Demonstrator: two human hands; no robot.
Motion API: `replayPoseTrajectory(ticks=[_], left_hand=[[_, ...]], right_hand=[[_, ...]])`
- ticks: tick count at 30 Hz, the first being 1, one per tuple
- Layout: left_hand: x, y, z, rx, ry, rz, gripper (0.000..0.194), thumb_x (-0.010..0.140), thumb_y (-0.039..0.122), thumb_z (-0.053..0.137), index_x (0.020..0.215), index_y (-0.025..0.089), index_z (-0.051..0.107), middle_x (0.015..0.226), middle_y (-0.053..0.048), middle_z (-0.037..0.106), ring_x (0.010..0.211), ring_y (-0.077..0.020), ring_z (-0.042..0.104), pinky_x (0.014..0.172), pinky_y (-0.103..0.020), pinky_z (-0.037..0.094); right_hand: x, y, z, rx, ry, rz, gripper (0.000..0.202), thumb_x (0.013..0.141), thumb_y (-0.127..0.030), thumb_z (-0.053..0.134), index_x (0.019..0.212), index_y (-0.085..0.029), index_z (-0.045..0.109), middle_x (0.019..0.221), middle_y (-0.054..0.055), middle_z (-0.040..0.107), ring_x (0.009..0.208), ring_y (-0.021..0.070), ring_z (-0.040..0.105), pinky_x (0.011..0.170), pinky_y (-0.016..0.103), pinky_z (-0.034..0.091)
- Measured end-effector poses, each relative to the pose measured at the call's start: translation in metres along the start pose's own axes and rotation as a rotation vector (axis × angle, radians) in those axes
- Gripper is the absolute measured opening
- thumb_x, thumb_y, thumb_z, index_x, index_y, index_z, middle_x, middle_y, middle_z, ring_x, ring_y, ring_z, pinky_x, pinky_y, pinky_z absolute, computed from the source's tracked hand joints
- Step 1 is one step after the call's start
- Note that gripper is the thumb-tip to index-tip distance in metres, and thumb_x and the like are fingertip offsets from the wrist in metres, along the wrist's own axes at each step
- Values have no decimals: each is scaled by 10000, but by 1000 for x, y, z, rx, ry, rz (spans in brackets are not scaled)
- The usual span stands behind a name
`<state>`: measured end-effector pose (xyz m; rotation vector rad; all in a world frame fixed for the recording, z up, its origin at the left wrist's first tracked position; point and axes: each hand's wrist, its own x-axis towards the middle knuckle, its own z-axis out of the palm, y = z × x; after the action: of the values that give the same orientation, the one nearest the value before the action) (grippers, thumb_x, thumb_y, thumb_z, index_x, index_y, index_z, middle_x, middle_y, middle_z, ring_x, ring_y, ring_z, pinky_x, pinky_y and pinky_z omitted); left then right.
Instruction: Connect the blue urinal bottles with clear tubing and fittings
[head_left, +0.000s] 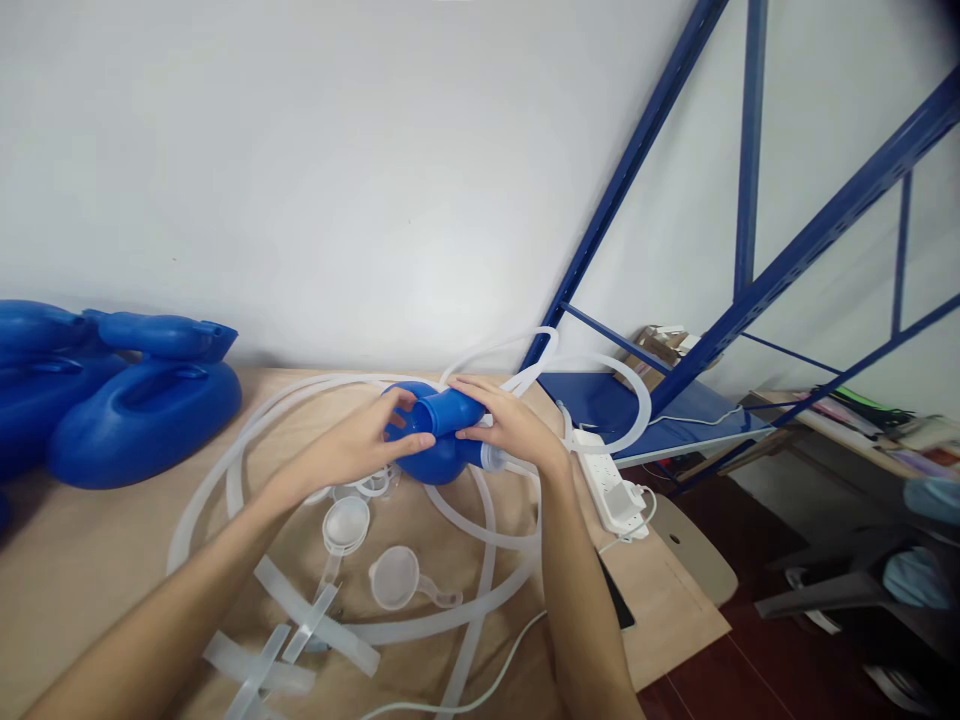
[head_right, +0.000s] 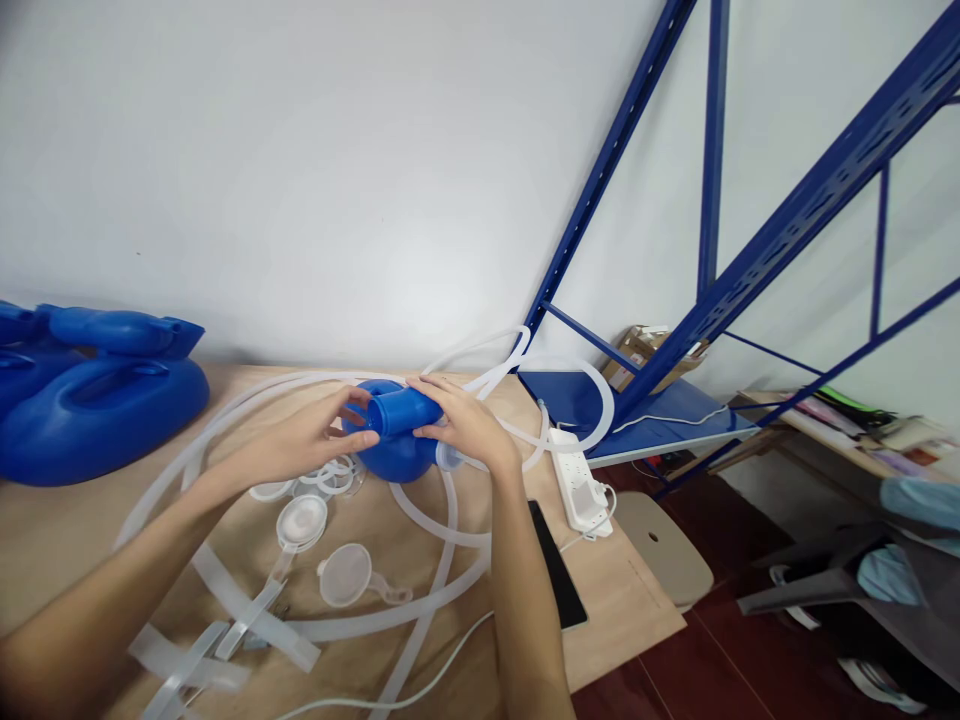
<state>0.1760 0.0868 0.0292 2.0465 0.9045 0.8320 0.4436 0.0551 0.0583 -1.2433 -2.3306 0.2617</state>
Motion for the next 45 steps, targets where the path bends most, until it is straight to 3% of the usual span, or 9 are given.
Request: replayPoseTrajectory(ticks=[2, 5, 9, 12, 16, 21, 27, 34, 45], left_hand=[[1, 4, 11, -29, 37, -1, 813, 788, 647, 712, 1422, 172, 532, 1336, -164, 672, 1078, -297, 695, 910, -419, 577], [4, 1, 18, -43, 37, -8, 757, 809, 641, 688, 1393, 176, 559, 1264, -140, 707, 991, -277, 702, 873, -415, 573], [6, -3, 14, 6, 71, -56, 707, 779, 641, 709, 1315, 188, 619, 1120, -101, 754, 885, -259, 707, 805, -389, 566], [4, -3, 15, 33, 118, -59, 665, 754, 633, 721, 1236, 182, 639, 1030, -91, 767, 863, -265, 712, 784, -383, 560], [3, -1, 21, 54, 141, -71, 675, 719, 627, 726, 1210, 174, 628, 988, -94, 772, 843, -279, 721, 776, -397, 568], [2, 0, 24, 87, 134, -36, 599, 715, 571, 743, 1159, 184, 633, 998, -97, 772, 846, -280, 725, 779, -392, 578], [-1, 4, 29, 193, 161, -27, 576, 723, 533, 728, 1179, 198, 622, 904, -59, 768, 787, -270, 725, 741, -365, 543], [-2, 7, 29, 179, 146, -97, 552, 725, 511, 712, 1168, 200, 599, 771, -30, 754, 758, -277, 735, 735, -358, 522], [-2, 2, 36, 175, 205, -59, 493, 725, 499, 731, 1115, 227, 599, 709, -2, 733, 714, -268, 741, 693, -331, 520]], right_hand=[[1, -4, -1, -8, 3, 2, 722, 862, -326, 819, 1525, -302, 535, 1586, 118, 523, 1472, 314, 494, 1238, 537, 376], [-2, -11, -9, 24, 73, 54, 512, 963, -434, 693, 1447, -292, 606, 1516, 98, 587, 1398, 282, 561, 1152, 467, 475], [-9, -11, -20, -6, 385, 379, 335, 1054, -491, 482, 1054, -223, 683, 1016, 92, 751, 946, 244, 717, 817, 373, 557], [-8, -1, -14, 198, 364, 625, 305, 1050, -516, 462, 979, -242, 572, 668, 2, 689, 604, 195, 663, 640, 324, 494], [2, 12, 3, 478, 337, 622, 266, 963, -484, 594, 890, -253, 483, 535, -57, 595, 483, 141, 541, 500, 250, 366], [13, 16, 14, 863, 405, 647, 288, 781, -378, 711, 844, -251, 460, 540, -96, 473, 463, 80, 352, 447, 213, 183], [16, 21, 14, 1035, 393, 632, 351, 655, -339, 713, 825, -252, 419, 580, -108, 398, 495, 66, 308, 457, 212, 134], [12, 27, 14, 1110, 344, 579, 294, 643, -258, 688, 837, -248, 468, 553, -110, 415, 515, 79, 336, 489, 208, 220], [12, 36, 19, 1187, 339, 525, 288, 662, -248, 731, 832, -237, 499, 586, -94, 446, 556, 92, 385, 534, 211, 300]])
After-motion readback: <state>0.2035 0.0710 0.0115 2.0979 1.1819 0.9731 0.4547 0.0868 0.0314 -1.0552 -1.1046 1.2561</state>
